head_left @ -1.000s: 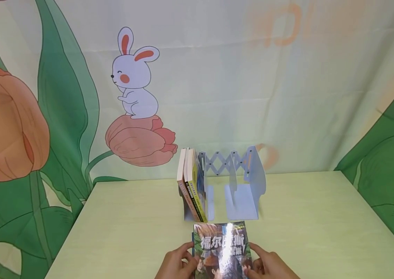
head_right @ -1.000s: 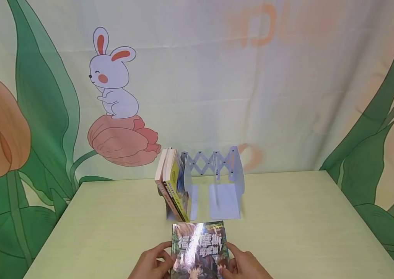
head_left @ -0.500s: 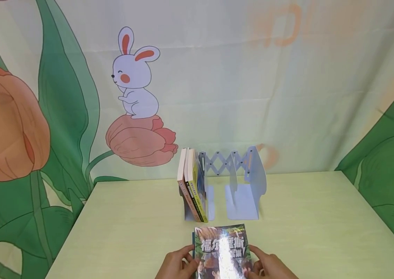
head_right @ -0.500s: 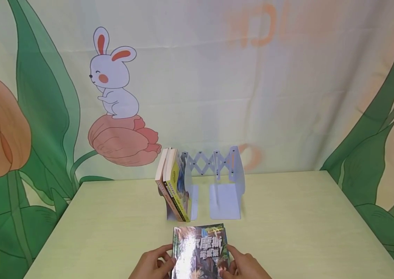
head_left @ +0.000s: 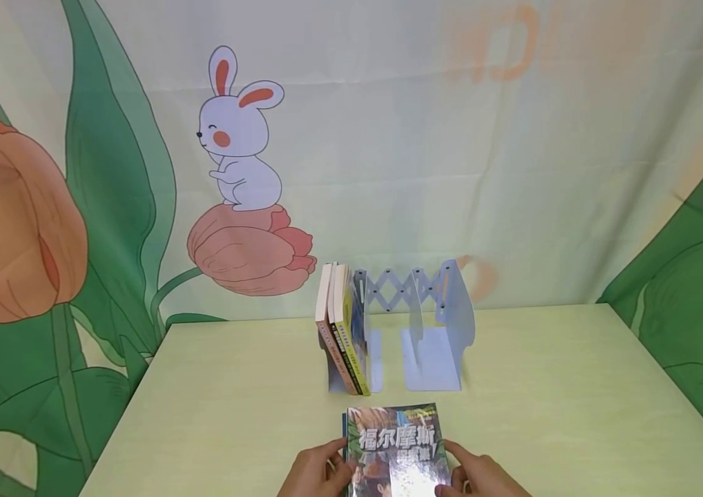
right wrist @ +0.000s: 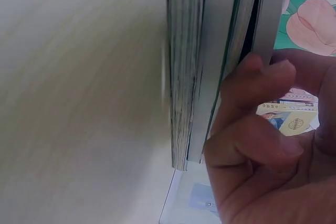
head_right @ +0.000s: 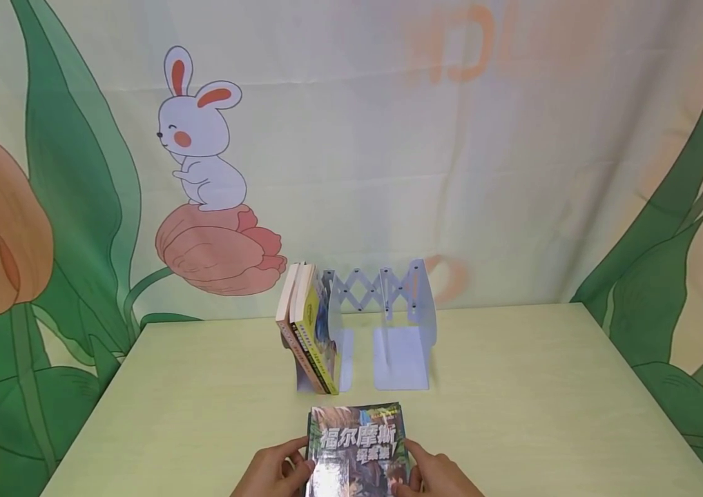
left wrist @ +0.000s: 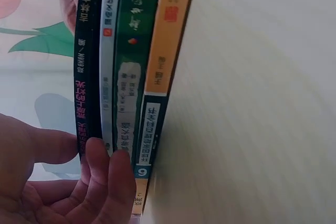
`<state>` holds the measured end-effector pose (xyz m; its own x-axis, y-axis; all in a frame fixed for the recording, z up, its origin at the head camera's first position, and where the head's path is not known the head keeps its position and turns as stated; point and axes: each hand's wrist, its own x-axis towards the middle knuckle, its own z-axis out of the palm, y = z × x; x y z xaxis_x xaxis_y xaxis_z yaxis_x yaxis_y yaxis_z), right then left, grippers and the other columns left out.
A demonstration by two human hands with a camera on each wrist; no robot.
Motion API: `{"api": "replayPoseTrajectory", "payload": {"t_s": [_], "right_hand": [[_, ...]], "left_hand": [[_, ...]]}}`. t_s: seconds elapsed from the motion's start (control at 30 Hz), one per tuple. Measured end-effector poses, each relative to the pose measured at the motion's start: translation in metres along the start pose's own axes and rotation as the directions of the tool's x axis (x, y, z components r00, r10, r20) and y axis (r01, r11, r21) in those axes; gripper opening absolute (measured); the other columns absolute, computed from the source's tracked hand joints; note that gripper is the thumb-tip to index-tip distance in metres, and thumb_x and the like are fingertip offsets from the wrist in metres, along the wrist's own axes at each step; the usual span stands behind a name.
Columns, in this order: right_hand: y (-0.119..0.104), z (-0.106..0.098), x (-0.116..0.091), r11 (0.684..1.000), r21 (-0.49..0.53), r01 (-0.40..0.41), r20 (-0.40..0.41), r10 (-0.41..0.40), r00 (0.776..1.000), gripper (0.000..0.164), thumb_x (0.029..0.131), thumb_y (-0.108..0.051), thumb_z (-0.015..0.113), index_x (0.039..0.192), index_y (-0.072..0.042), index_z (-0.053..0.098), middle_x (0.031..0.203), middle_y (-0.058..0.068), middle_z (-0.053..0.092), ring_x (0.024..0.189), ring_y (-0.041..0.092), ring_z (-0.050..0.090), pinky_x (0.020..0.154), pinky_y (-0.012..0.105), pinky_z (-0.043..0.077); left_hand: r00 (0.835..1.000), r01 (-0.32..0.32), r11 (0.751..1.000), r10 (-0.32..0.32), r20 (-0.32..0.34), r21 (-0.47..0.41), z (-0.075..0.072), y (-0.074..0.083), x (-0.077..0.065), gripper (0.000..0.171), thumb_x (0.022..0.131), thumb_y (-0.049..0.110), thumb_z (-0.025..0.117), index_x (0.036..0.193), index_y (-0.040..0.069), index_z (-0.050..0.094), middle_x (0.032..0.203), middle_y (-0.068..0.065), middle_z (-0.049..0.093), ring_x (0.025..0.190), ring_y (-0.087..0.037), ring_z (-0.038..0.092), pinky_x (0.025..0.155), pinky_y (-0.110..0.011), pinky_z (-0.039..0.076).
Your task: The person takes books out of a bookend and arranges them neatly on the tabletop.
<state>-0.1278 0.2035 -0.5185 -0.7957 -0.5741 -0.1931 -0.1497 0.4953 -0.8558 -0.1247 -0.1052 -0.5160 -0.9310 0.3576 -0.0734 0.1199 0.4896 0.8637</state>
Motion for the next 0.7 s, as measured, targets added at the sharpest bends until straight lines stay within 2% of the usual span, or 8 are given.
{"api": "replayPoseTrajectory", "payload": {"t_s": [0.4, 0.7], "right_hand": [[-0.0008, 0.0017, -0.0004, 1.000, -0.012, 0.000, -0.013, 0.000, 1.000, 0.069, 0.093, -0.026, 0.066, 0.139, 0.016, 0.036, 0.072, -0.004, 0.059, 0.059, 0.001, 0.047, 0.057, 0.021, 0.040], [0.0017, -0.0031, -0.0020, 0.999, -0.029, 0.033, 0.008, -0.032, 0.999, 0.066, 0.095, -0.020, 0.061, 0.140, 0.019, 0.032, 0.073, -0.002, 0.064, 0.057, -0.001, 0.050, 0.061, 0.022, 0.043]], "left_hand": [[0.999, 0.035, 0.998, -0.036, 0.026, 0.044, -0.0018, 0.0019, 0.0014, 0.048, 0.095, 0.024, 0.060, 0.125, -0.014, 0.057, 0.077, -0.001, 0.064, 0.057, -0.007, 0.056, 0.055, -0.025, 0.045], [0.998, 0.056, 0.994, -0.057, 0.008, 0.095, -0.0033, 0.0031, 0.0015, 0.047, 0.096, 0.029, 0.060, 0.125, -0.008, 0.060, 0.076, 0.001, 0.065, 0.058, -0.009, 0.059, 0.056, -0.027, 0.047]]}}
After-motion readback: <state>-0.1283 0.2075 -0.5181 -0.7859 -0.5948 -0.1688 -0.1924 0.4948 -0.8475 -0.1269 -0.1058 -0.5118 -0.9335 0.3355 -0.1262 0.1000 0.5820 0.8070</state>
